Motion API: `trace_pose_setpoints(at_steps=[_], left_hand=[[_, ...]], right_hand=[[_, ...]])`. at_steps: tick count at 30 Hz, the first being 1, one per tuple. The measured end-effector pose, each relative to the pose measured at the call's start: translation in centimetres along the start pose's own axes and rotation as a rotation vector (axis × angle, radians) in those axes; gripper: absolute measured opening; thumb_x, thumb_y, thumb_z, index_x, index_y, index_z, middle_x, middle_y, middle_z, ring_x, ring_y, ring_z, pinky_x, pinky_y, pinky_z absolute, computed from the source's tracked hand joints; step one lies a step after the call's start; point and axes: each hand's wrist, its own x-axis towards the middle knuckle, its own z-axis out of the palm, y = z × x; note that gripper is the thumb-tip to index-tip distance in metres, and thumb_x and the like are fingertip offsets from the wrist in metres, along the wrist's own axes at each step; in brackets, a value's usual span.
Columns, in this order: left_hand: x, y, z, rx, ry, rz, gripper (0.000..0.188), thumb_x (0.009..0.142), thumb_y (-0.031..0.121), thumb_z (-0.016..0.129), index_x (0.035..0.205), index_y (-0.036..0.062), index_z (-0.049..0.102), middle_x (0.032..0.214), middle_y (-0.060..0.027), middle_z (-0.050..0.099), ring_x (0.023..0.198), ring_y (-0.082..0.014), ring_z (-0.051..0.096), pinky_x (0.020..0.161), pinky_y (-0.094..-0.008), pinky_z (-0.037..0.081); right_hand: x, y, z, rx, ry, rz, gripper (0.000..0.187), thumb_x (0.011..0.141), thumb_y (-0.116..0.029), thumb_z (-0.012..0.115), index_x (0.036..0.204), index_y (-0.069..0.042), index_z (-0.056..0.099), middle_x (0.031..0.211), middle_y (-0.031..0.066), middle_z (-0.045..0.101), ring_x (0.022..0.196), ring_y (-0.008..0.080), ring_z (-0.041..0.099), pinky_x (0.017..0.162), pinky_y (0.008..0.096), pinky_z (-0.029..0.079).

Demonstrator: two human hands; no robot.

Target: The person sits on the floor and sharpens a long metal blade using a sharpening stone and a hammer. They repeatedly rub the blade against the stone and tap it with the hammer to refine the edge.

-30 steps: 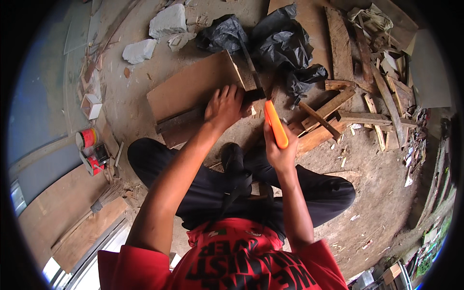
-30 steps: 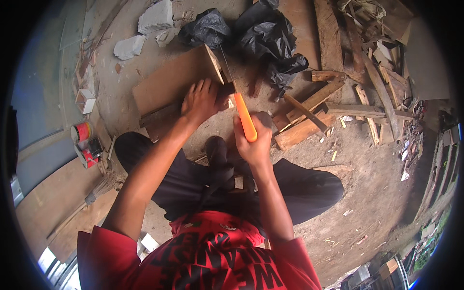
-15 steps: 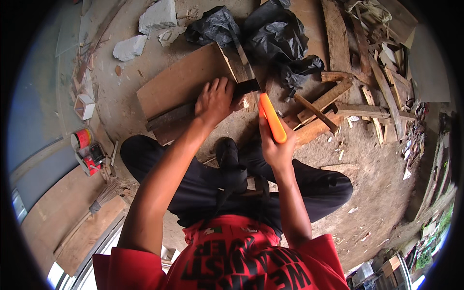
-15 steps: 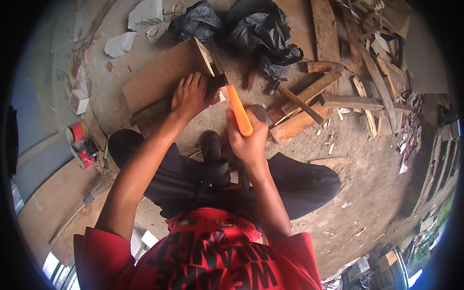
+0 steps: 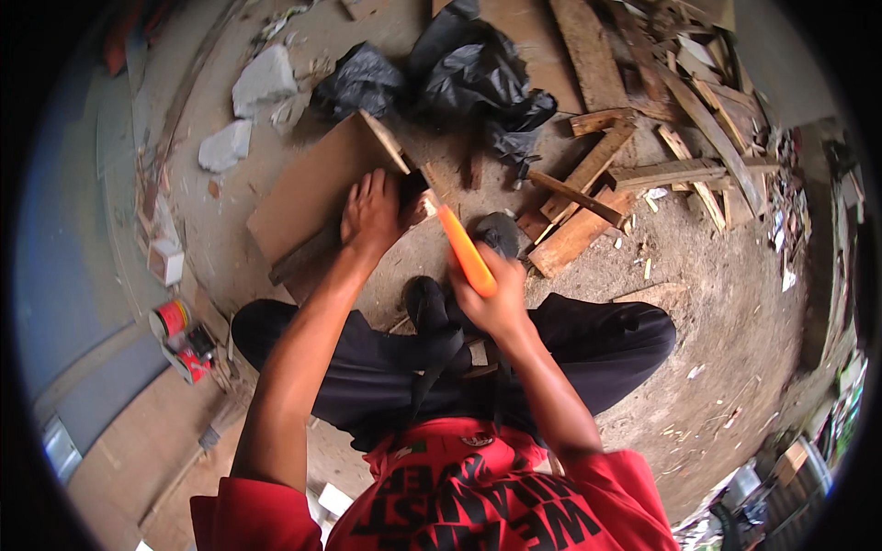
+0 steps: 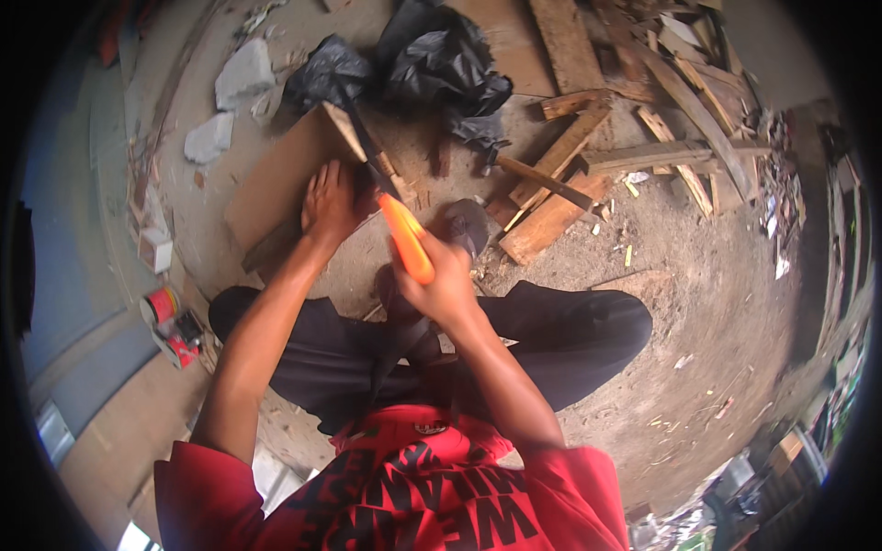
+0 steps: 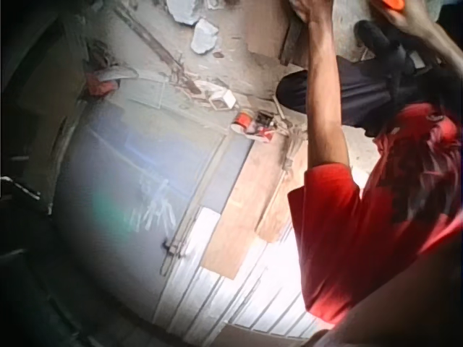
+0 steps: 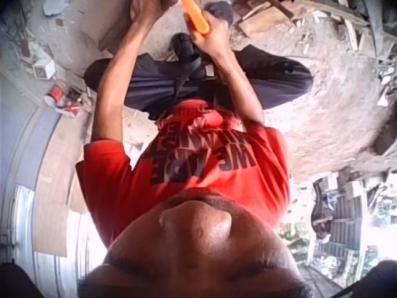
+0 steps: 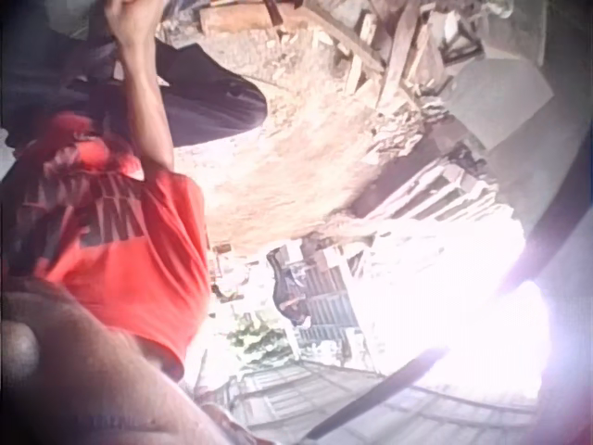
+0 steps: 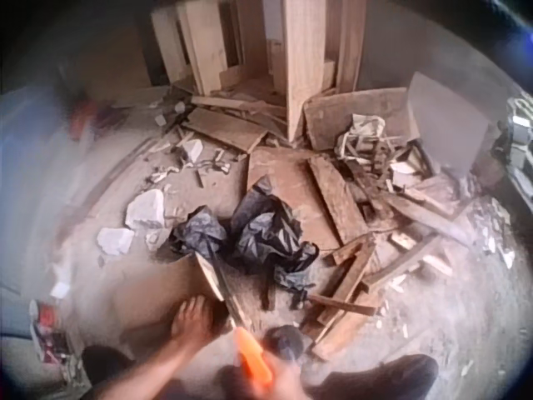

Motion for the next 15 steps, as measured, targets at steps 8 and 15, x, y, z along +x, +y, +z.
trace_pose_setpoints(at_steps=[8, 15], left_hand=[[-0.1, 0.4, -0.5, -0.049, -0.097, -0.048, 0.050, 0.091, 0.050, 0.062, 0.102, 0.0022, 0.055, 0.100, -0.0164, 0.054, 0.097, -0.0357, 0.056, 0.081, -0.0469, 0.046], [0.5, 1.0, 0.1, -0.004, 0.046, -0.114, 0.043, 0.093, 0.044, 0.061, 0.105, 0.0033, 0.053, 0.099, -0.0161, 0.055, 0.096, -0.0356, 0.058, 0.081, -0.0462, 0.047]], right_hand=[[-8.7, 0.2, -4.7, -0.033, -0.024, -0.006, 0.017, 0.081, -0.006, 0.077, 0.073, -0.005, 0.061, 0.058, 0.0112, 0.057, 0.045, 0.0282, 0.058, 0.044, 0.0354, 0.043], [-7.9, -1.6, -6.0, 0.005, -0.013, 0.036, 0.021, 0.082, -0.005, 0.074, 0.069, -0.003, 0.057, 0.053, 0.0098, 0.050, 0.041, 0.0225, 0.052, 0.043, 0.0318, 0.038]])
